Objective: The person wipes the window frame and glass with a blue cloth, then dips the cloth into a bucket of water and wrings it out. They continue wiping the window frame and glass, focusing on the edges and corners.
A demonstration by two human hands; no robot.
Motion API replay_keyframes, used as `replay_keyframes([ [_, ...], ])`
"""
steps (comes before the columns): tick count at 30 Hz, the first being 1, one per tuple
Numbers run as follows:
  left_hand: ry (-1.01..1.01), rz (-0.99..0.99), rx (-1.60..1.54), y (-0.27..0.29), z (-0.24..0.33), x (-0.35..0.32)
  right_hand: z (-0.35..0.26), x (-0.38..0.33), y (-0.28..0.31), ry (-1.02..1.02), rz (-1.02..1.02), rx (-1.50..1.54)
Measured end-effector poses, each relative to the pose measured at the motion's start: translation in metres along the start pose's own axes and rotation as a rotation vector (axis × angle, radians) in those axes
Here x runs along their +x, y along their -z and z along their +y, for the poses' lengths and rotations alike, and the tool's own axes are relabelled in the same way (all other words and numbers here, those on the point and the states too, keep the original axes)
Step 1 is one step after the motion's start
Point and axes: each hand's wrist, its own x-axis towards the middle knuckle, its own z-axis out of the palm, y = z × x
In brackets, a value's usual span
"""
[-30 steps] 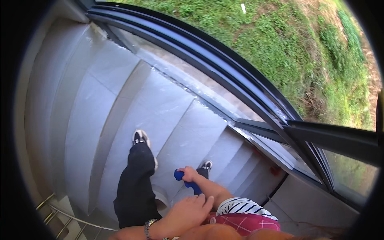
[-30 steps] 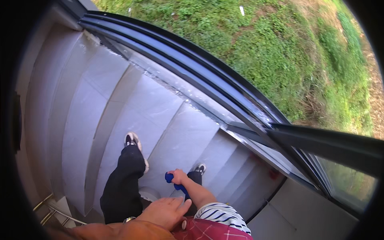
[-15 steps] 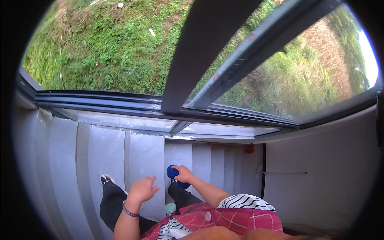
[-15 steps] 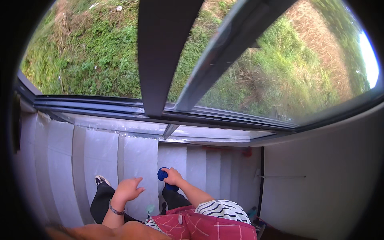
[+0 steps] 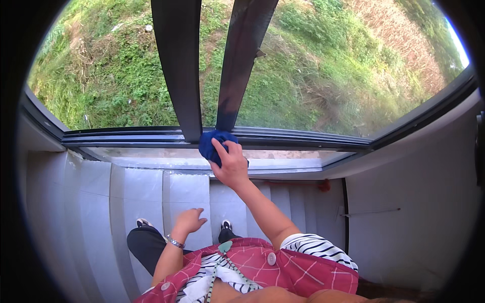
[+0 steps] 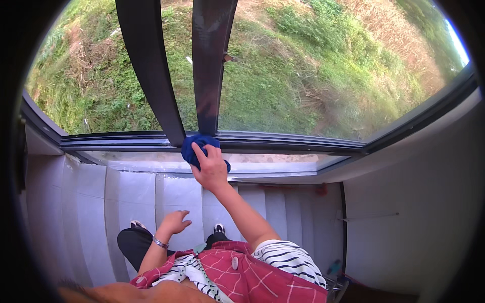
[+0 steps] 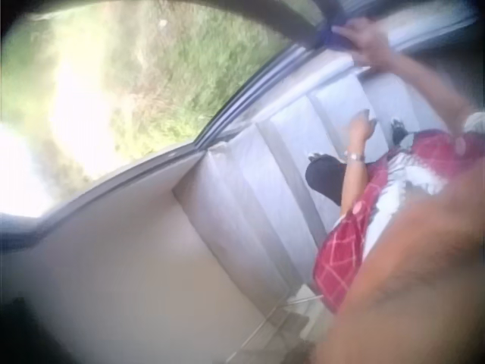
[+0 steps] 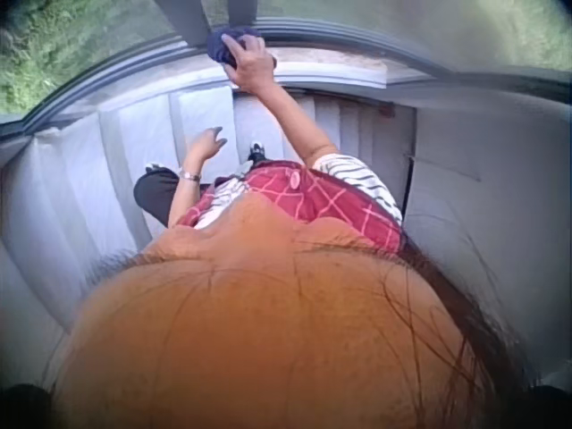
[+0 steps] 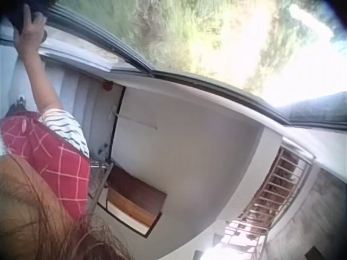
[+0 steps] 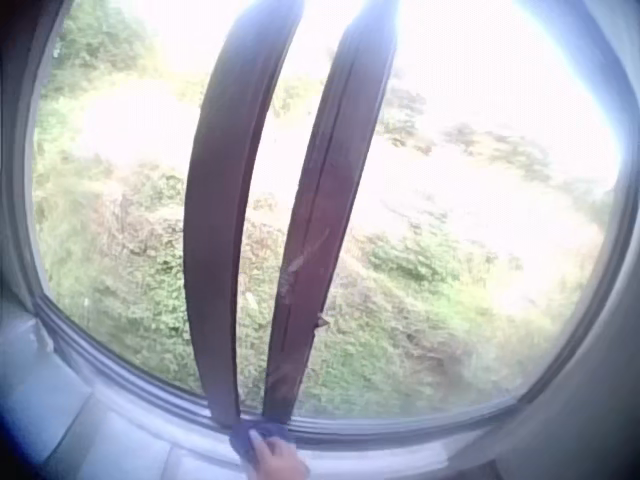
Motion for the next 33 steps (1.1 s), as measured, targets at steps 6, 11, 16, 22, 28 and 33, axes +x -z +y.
replay_keyframes([
  [6,0.068,-0.104,-0.160,-0.024,0.029,-0.034,0.012,0.011,-0.065,0.031,-0.112,-0.286],
  [11,0.226,-0.130,-0.149,-0.032,0.001,-0.046,0.004,0.006,-0.069,0.042,-0.212,-0.439],
  [16,0.261,0.068,-0.191,-0.014,-0.001,-0.043,-0.006,0.017,-0.072,-0.036,-0.308,-0.552],
  [22,0.245,0.035,-0.266,-0.018,-0.010,-0.046,0.003,0.026,-0.052,-0.074,-0.400,-0.553],
  [28,0.300,0.084,-0.376,-0.032,-0.049,-0.041,0.031,0.016,-0.011,-0.093,-0.415,-0.646],
  [33,0.343,0.135,-0.366,-0.005,-0.049,-0.042,0.069,-0.006,0.028,-0.163,-0.367,-0.666],
])
